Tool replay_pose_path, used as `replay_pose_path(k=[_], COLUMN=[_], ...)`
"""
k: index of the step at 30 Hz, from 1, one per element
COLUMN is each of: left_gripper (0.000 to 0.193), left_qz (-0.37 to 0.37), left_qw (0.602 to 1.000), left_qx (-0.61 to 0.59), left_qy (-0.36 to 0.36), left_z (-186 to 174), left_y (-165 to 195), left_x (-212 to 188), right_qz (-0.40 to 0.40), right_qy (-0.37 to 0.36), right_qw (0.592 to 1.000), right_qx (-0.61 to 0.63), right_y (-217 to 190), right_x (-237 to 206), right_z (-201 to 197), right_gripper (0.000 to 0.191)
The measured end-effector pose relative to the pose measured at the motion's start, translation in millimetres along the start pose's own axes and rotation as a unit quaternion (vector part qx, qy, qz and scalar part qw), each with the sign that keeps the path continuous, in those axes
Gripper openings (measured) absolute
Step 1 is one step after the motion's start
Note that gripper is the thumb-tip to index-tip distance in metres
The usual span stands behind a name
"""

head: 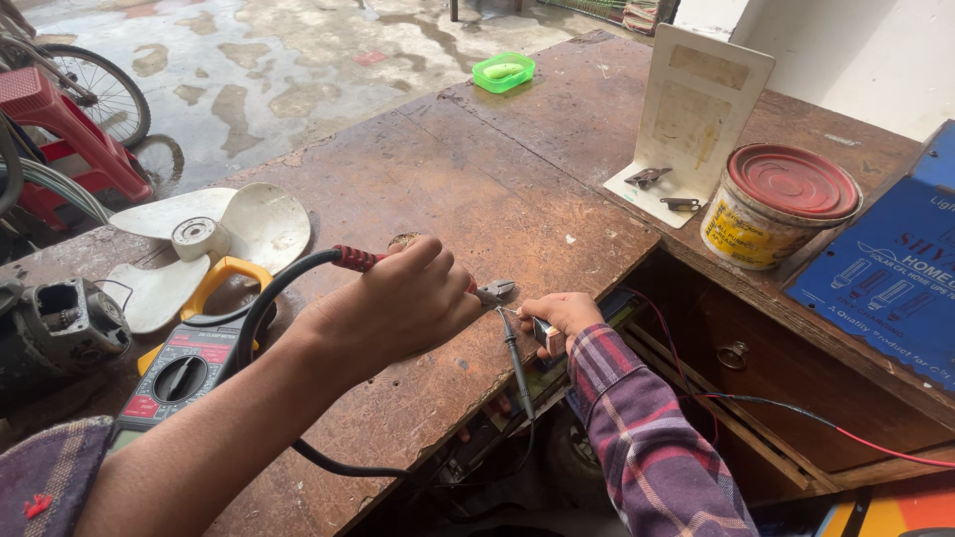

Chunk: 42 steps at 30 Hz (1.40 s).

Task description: The person solders a small electronic component at a workbench. They hold the component with pliers, apply solder wire to the joint, and touch the soldering iron to the connection, working on the part while a multimeter and other tools rest on the bench.

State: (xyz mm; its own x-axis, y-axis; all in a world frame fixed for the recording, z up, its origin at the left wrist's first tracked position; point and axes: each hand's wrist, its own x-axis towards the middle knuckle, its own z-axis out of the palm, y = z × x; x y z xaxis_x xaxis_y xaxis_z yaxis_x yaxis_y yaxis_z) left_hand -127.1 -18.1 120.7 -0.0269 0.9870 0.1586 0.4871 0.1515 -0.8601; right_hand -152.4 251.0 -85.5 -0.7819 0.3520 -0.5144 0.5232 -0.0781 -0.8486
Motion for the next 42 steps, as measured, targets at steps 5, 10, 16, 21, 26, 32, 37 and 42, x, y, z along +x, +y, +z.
replay_pose_path(k=[5, 10, 16, 21, 26, 32, 37, 42], left_gripper=[0.011, 0.013, 0.023, 0.032, 0.035, 0.034, 0.034, 0.041], left_qz=[-0.013, -0.058, -0.176, -0.275, -0.293, -0.297, -0.285, -0.271], left_qw=[0.999, 0.997, 0.98, 0.947, 0.937, 0.925, 0.927, 0.927], left_qx=[-0.012, 0.004, -0.05, -0.13, -0.158, -0.217, -0.221, -0.227], left_qy=[-0.043, -0.047, -0.076, -0.1, -0.111, -0.098, -0.105, -0.127], left_z=[-4, -9, -11, -10, -7, 0, 2, 3], left_y=[-2, -6, 1, 16, 33, 48, 53, 53], left_x=[-3, -15, -33, -43, -46, -38, -31, -29], right_qz=[-0.009, -0.027, -0.032, -0.052, -0.058, -0.062, -0.045, -0.05], right_qy=[-0.002, -0.007, -0.003, 0.001, -0.006, -0.022, -0.016, -0.033], right_qw=[1.0, 0.999, 0.997, 0.997, 0.997, 0.997, 0.999, 0.998], right_qx=[0.011, 0.029, 0.071, 0.065, 0.046, 0.036, 0.015, -0.028], right_y=[4, 8, 11, 12, 10, 6, 0, -5], right_x=[3, 8, 8, 9, 17, 15, 10, 7], right_z=[-1, -3, -4, -7, -8, -13, -12, -14], right_gripper=[0.018, 0.019, 0.019, 0.019, 0.018, 0.022, 0.023, 0.022])
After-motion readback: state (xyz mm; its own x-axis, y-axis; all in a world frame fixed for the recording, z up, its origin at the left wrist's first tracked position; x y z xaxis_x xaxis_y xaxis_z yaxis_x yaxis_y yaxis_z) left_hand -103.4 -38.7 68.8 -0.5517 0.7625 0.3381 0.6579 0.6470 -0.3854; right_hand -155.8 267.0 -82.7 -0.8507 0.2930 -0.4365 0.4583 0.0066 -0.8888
